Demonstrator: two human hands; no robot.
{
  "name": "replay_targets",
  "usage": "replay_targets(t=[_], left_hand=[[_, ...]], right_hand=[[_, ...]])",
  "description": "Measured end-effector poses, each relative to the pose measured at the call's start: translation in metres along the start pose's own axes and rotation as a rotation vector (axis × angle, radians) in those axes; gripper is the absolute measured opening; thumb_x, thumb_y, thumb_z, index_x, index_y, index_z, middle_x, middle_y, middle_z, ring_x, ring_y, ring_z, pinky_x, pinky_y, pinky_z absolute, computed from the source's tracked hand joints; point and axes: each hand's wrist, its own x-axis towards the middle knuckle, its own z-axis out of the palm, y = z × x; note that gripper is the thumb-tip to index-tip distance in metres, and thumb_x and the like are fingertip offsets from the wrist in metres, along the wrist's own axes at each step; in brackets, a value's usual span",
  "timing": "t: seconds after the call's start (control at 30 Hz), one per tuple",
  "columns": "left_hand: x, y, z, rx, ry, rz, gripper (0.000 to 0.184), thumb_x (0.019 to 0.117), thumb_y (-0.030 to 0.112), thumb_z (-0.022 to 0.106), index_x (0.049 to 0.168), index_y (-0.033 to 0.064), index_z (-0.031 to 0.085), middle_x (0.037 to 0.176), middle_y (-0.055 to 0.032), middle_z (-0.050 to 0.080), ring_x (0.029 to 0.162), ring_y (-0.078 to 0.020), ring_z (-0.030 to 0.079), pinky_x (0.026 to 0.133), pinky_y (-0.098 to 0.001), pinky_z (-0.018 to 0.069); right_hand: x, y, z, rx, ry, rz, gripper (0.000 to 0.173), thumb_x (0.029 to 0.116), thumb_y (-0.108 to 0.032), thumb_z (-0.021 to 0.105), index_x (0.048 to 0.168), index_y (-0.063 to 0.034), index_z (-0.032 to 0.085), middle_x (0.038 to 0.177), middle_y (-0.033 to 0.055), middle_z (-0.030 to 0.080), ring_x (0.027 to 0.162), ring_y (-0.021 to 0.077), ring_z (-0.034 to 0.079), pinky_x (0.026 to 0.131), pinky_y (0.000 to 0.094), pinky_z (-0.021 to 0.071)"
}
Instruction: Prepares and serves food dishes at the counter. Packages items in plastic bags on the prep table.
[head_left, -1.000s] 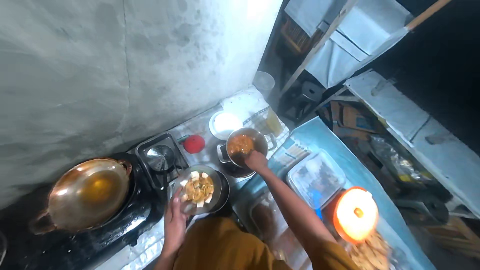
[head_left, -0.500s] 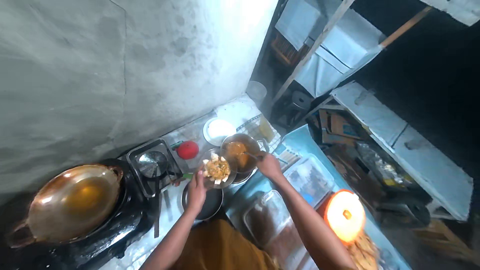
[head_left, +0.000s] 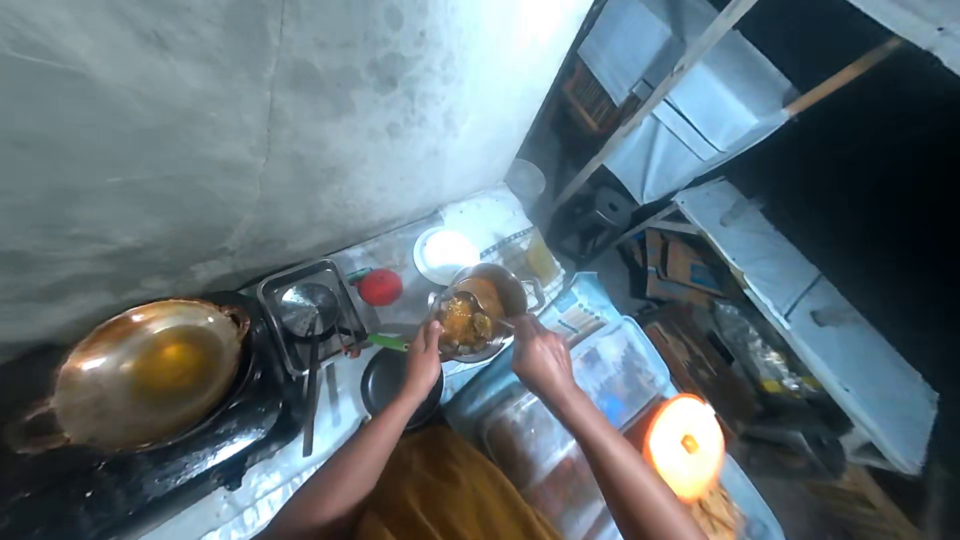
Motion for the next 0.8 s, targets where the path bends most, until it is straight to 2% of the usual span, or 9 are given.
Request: replay_targets(t=[0.07, 0.17, 0.27, 0.4, 0.5, 0.6, 0.67, 0.73, 0.8], left_hand=[[0.0, -0.001, -0.002, 0.002, -0.002, -0.001, 0.052, 0.1122, 0.039, 0.035, 0.15, 0.0057, 0.047, 0.147, -0.0163, 0.055, 0.13, -0.0219, 0.059, 0.103, -0.0444, 0.0538], [0.0, -0.003, -0.007, -0.039, -0.006, -0.017, 0.051, 0.1121, 0.039, 0.035, 0.15, 0.0065, 0.047, 0.142, -0.0166, 0.058, 0.118, -0.0225, 0.067, 0.091, -0.0445, 0.0614], [0.001, -0.004, -0.013, -0.086, -0.019, -0.017, 0.05, 0.1123, 0.037, 0.036, 0.15, 0.0062, 0.046, 0.138, -0.0167, 0.06, 0.108, -0.0224, 0.071, 0.083, -0.0423, 0.0646], [0.003, -0.003, -0.023, -0.118, -0.03, 0.013, 0.049, 0.1126, 0.035, 0.036, 0.152, 0.0061, 0.044, 0.139, -0.0159, 0.06, 0.106, -0.0221, 0.072, 0.081, -0.041, 0.0654], [0.003, -0.002, -0.033, -0.143, -0.031, 0.013, 0.049, 0.1127, 0.033, 0.036, 0.153, 0.0053, 0.041, 0.14, -0.0172, 0.058, 0.106, -0.0231, 0.072, 0.082, -0.0418, 0.0651], [0.0, 0.001, -0.044, -0.172, -0.019, 0.017, 0.049, 0.1126, 0.033, 0.037, 0.154, 0.0057, 0.041, 0.142, -0.0163, 0.058, 0.107, -0.0239, 0.072, 0.082, -0.043, 0.0658], [-0.005, 0.004, -0.05, -0.176, 0.009, 0.009, 0.049, 0.1126, 0.034, 0.037, 0.152, 0.0056, 0.043, 0.141, -0.0157, 0.058, 0.107, -0.0236, 0.072, 0.082, -0.0423, 0.0655], [-0.009, 0.006, -0.056, -0.193, 0.036, 0.003, 0.049, 0.1126, 0.034, 0.036, 0.151, 0.0062, 0.044, 0.139, -0.0154, 0.06, 0.109, -0.0243, 0.071, 0.083, -0.0433, 0.0652], [-0.013, 0.008, -0.062, -0.212, 0.06, 0.002, 0.048, 0.1126, 0.035, 0.036, 0.151, 0.0077, 0.046, 0.135, -0.0146, 0.063, 0.107, -0.0246, 0.072, 0.082, -0.0437, 0.0653]], right_hand=[[-0.002, 0.004, 0.015, -0.075, 0.178, -0.106, 0.027, 0.0927, -0.004, 0.052, 0.111, -0.0073, 0.071, 0.108, 0.0126, 0.073, 0.078, 0.0276, 0.074, 0.059, 0.0426, 0.0594], [-0.006, 0.01, 0.024, -0.11, 0.255, -0.135, 0.025, 0.0922, 0.002, 0.054, 0.111, -0.0058, 0.069, 0.107, 0.0136, 0.07, 0.086, 0.0285, 0.073, 0.063, 0.0403, 0.0601], [-0.012, 0.017, 0.027, -0.127, 0.273, -0.122, 0.026, 0.0883, 0.004, 0.057, 0.108, -0.0075, 0.069, 0.103, 0.0129, 0.069, 0.086, 0.0285, 0.072, 0.063, 0.0408, 0.0588], [-0.004, 0.021, 0.025, -0.092, 0.311, 0.004, 0.026, 0.0943, -0.002, 0.052, 0.11, -0.0089, 0.071, 0.104, 0.0129, 0.072, 0.081, 0.029, 0.073, 0.058, 0.0435, 0.0583], [0.019, 0.025, 0.027, -0.113, 0.196, 0.202, 0.027, 0.099, -0.013, 0.047, 0.115, -0.0073, 0.068, 0.107, 0.0141, 0.072, 0.08, 0.0321, 0.074, 0.06, 0.0493, 0.0579], [0.052, 0.028, 0.043, -0.13, -0.109, 0.299, 0.035, 0.1066, -0.02, 0.043, 0.132, -0.0061, 0.063, 0.125, 0.0181, 0.069, 0.098, 0.0385, 0.073, 0.08, 0.0561, 0.0577], [0.071, 0.03, 0.066, -0.155, -0.237, 0.243, 0.038, 0.105, -0.014, 0.042, 0.138, -0.0054, 0.058, 0.132, 0.02, 0.066, 0.104, 0.0415, 0.071, 0.083, 0.0592, 0.0564], [0.087, 0.032, 0.09, -0.182, -0.289, 0.183, 0.041, 0.103, -0.009, 0.044, 0.142, -0.0063, 0.055, 0.138, 0.02, 0.062, 0.107, 0.042, 0.069, 0.083, 0.0588, 0.0567], [0.099, 0.033, 0.104, -0.167, -0.331, 0.178, 0.044, 0.1019, -0.006, 0.047, 0.145, -0.0072, 0.052, 0.143, 0.0212, 0.056, 0.116, 0.0439, 0.065, 0.088, 0.0596, 0.0557]])
